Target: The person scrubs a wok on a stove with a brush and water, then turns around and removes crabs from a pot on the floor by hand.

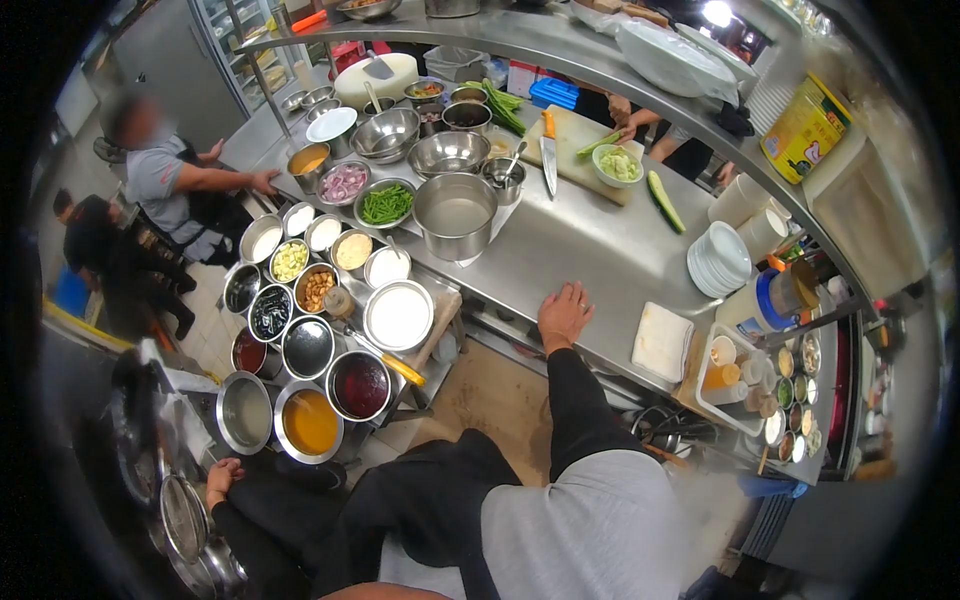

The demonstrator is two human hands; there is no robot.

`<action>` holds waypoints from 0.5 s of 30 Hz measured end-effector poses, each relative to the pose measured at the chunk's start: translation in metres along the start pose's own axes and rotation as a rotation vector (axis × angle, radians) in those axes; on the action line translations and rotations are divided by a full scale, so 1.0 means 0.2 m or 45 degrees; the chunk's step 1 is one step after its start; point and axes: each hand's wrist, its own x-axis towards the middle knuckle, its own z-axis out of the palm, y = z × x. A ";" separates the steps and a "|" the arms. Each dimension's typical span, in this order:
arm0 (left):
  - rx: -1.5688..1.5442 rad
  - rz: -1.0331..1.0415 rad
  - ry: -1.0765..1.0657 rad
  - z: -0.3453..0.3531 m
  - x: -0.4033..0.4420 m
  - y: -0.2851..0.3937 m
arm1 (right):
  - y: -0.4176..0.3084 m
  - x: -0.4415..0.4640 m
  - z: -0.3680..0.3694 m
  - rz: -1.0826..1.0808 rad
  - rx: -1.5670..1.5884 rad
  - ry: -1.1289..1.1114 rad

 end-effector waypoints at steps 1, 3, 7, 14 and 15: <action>-0.003 0.002 0.002 0.00 0.00 0.00 | 0.00 0.00 0.00 0.000 -0.001 -0.001; -0.004 0.003 0.004 0.00 0.00 0.00 | 0.00 0.00 0.00 -0.002 0.010 0.006; -0.007 -0.003 0.003 0.00 0.02 -0.02 | 0.00 0.00 0.00 -0.007 0.011 0.020; 0.032 -0.006 -0.001 -0.01 0.03 -0.03 | 0.00 0.00 0.00 -0.004 0.011 0.023; 0.032 -0.006 -0.001 -0.01 0.03 -0.03 | 0.00 0.00 0.00 -0.003 0.011 0.026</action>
